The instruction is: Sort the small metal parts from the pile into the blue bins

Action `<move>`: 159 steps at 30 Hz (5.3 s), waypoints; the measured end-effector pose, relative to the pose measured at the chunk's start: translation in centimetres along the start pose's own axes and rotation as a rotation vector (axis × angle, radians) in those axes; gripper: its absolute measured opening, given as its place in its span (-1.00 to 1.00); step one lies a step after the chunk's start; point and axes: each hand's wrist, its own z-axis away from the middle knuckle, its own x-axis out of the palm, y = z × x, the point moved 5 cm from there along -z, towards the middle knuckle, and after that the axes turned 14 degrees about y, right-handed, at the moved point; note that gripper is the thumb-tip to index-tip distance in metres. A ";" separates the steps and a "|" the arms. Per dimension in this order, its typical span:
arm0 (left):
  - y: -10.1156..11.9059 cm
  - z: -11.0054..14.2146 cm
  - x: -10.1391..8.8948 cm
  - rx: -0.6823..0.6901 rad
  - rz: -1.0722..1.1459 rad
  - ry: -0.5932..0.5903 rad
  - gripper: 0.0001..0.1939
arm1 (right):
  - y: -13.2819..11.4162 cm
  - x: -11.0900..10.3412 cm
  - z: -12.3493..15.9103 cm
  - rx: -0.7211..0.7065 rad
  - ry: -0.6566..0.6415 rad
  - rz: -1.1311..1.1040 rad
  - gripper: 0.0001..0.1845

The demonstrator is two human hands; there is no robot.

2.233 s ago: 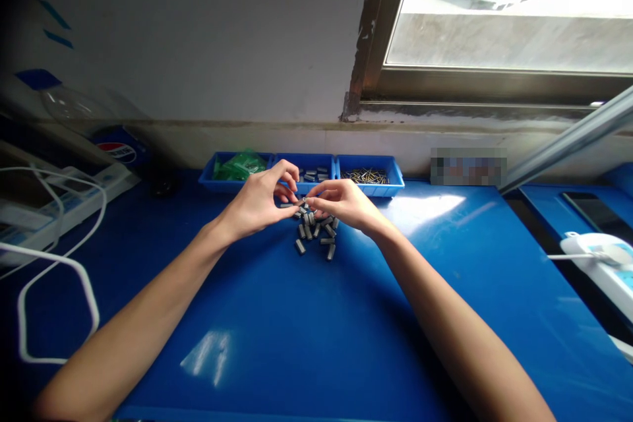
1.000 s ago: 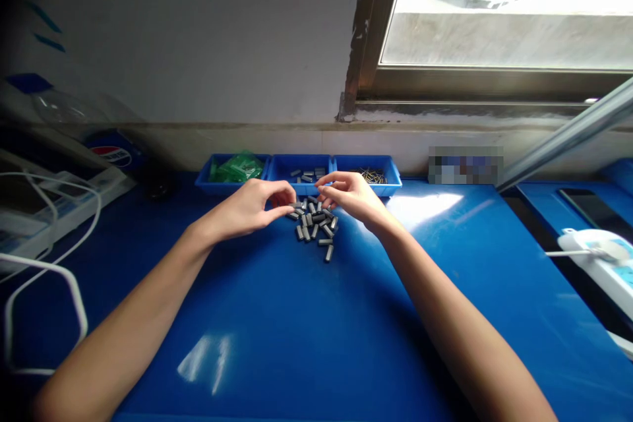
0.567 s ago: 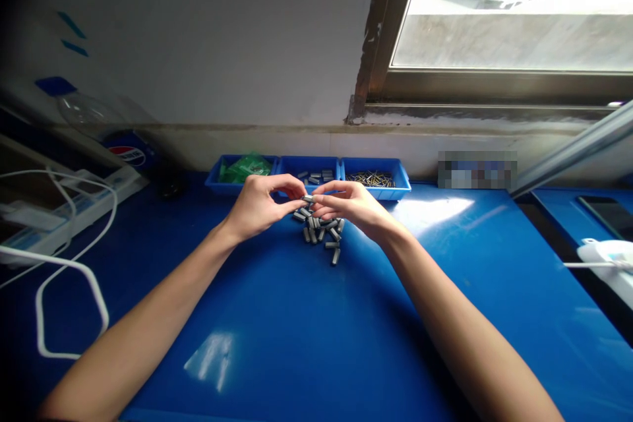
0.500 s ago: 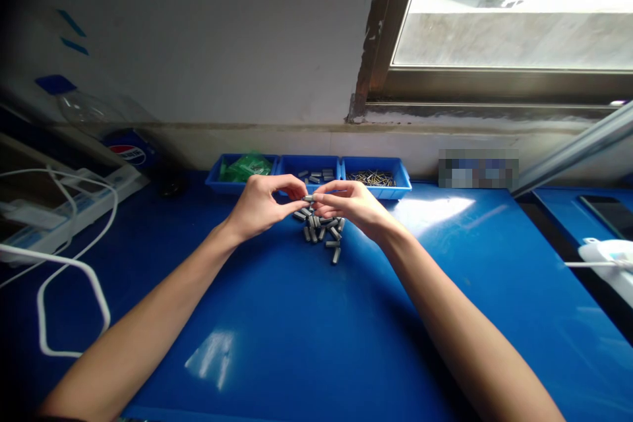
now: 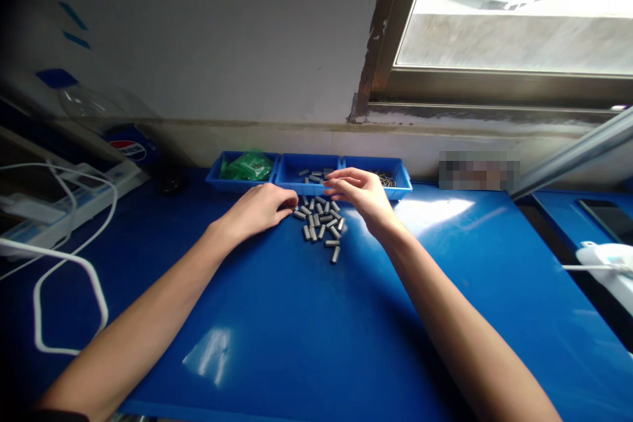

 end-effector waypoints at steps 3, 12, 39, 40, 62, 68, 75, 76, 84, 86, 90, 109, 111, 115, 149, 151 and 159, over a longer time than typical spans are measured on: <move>0.0 0.0 0.1 -0.002 -0.010 0.015 -0.83 | 0.1 0.1 0.0 0.017 -0.022 0.020 -0.65; 0.8 -0.6 -2.1 0.006 0.583 0.312 -0.84 | 0.2 0.7 0.6 0.050 -0.172 0.162 -0.71; 1.7 -0.3 0.7 0.155 0.236 0.064 -0.57 | 0.5 0.1 0.0 -0.019 0.011 -0.018 -0.58; 1.6 -0.3 0.9 0.161 0.191 0.047 -0.56 | 0.4 0.1 0.0 -0.018 0.012 -0.017 -0.60; 1.2 -0.3 -1.7 -0.055 0.510 0.245 -0.83 | 0.4 0.3 0.2 0.050 -0.058 0.045 -0.69; 1.2 -0.5 -2.1 -0.229 0.912 0.343 -0.75 | 0.1 0.9 1.0 0.056 -0.197 0.062 -0.64; 1.0 -0.6 -1.1 -0.304 1.027 0.329 -0.66 | -0.4 1.7 1.8 0.047 -0.312 0.018 -0.59; 1.0 -0.6 -1.0 -0.308 1.029 0.322 -0.66 | -0.4 1.7 1.8 0.049 -0.310 0.014 -0.59; 1.1 -0.6 -0.9 -0.254 0.890 0.261 -0.76 | 0.0 1.4 1.4 0.026 -0.241 0.019 -0.63; 0.8 -0.6 -1.2 -0.205 0.731 0.243 -0.77 | -0.1 1.2 1.1 -0.003 -0.180 0.061 -0.62; 0.4 -0.3 -1.1 -0.034 0.442 0.103 -0.81 | -0.4 0.6 0.5 -0.085 -0.049 0.096 -0.61; 0.2 -0.2 -0.5 0.053 0.395 0.012 -0.84 | -0.4 0.5 0.4 -0.068 -0.041 0.118 -0.71; 0.2 -0.4 -1.2 0.020 0.508 0.084 -0.86 | -0.3 0.6 0.4 -0.054 -0.046 0.124 -0.72; 0.2 -0.7 -2.1 -0.138 0.772 0.219 -0.82 | -0.2 0.7 0.5 -0.031 -0.072 0.143 -0.72; 1.7 -0.1 1.6 0.061 0.198 0.083 -0.71 | -0.4 0.1 0.2 -0.060 0.030 0.008 -0.65; 1.8 -0.1 1.5 0.063 0.159 0.086 -0.73 | -0.5 0.2 0.3 -0.049 0.027 0.009 -0.68; 1.6 -0.1 1.6 0.074 0.167 0.065 -0.74 | -0.5 0.3 0.3 -0.024 0.015 0.030 -0.70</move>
